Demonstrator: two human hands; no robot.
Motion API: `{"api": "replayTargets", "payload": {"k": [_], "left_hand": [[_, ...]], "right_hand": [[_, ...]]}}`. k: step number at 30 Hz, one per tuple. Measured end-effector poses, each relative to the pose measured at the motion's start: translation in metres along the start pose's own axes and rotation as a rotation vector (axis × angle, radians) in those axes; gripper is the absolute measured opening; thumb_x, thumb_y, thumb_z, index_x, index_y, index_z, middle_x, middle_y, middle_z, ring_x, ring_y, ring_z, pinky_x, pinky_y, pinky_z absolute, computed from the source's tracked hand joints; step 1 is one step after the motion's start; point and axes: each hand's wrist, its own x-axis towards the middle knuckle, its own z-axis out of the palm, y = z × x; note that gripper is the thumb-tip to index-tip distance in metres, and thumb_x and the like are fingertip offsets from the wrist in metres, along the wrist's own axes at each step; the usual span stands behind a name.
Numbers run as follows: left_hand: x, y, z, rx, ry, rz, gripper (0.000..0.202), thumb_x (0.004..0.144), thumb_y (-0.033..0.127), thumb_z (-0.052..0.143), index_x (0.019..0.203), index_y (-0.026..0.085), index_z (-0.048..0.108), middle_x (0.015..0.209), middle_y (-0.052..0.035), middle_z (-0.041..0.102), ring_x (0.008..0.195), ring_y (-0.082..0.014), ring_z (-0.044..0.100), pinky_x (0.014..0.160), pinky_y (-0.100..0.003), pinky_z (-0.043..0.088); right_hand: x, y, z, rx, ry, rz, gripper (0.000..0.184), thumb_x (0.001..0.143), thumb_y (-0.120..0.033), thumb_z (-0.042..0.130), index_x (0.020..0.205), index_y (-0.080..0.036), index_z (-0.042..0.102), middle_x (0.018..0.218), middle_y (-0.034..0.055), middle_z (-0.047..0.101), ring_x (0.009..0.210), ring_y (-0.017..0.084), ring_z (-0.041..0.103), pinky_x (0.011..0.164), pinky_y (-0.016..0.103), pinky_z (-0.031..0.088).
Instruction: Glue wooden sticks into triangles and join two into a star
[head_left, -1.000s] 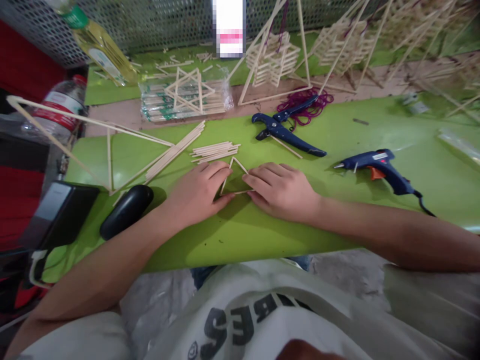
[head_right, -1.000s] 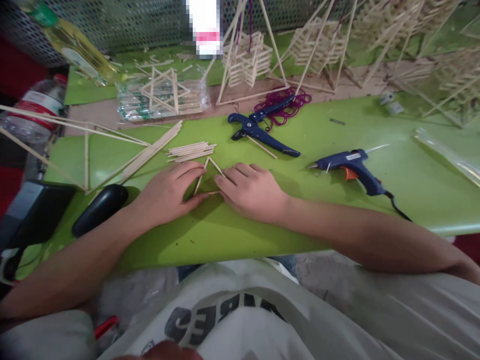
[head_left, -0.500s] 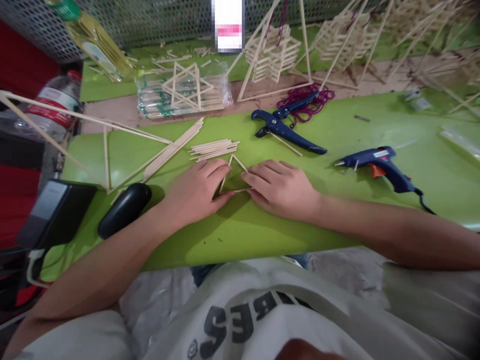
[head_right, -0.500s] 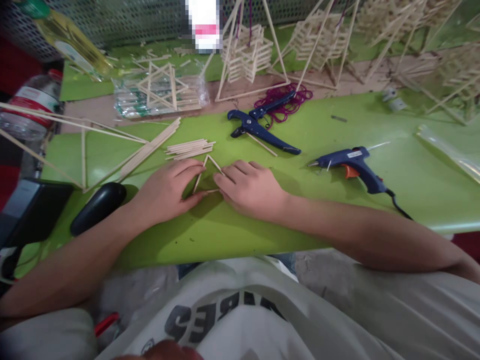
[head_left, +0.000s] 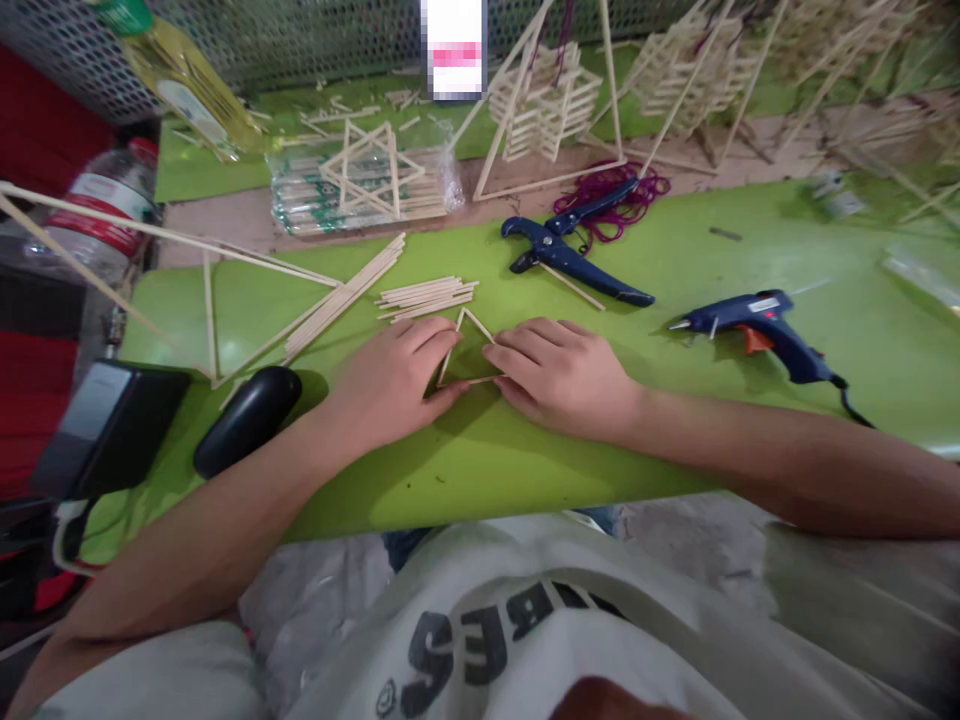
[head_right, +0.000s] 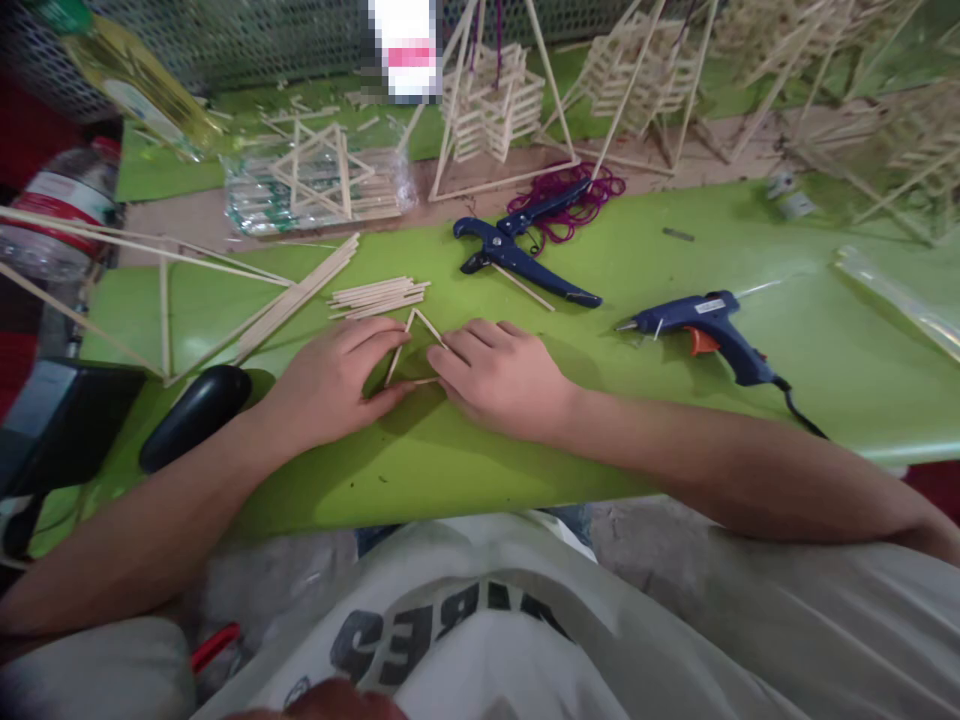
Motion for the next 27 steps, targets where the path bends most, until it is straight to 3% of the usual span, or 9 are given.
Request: {"api": "replayTargets", "payload": {"k": [13, 27], "left_hand": [[-0.0001, 0.0008, 0.0012, -0.002, 0.026, 0.005, 0.049, 0.112, 0.041, 0.077, 0.152, 0.013, 0.073, 0.159, -0.0221, 0.076, 0.145, -0.0451, 0.075, 0.127, -0.063, 0.064], [-0.0005, 0.0079, -0.0014, 0.058, 0.033, -0.002, 0.048, 0.109, 0.033, 0.072, 0.151, 0.009, 0.073, 0.158, -0.0217, 0.076, 0.140, -0.0443, 0.077, 0.116, -0.061, 0.069]], "right_hand": [[-0.0003, 0.0012, 0.0006, 0.022, 0.003, -0.006, 0.025, 0.120, -0.023, 0.061, 0.131, -0.013, 0.081, 0.123, 0.0128, 0.089, 0.108, 0.027, 0.076, 0.081, 0.043, 0.046], [-0.0005, -0.0008, 0.0004, -0.013, 0.005, 0.007, 0.023, 0.119, -0.024, 0.062, 0.131, -0.015, 0.079, 0.122, 0.0105, 0.089, 0.108, 0.027, 0.078, 0.079, 0.043, 0.048]]}}
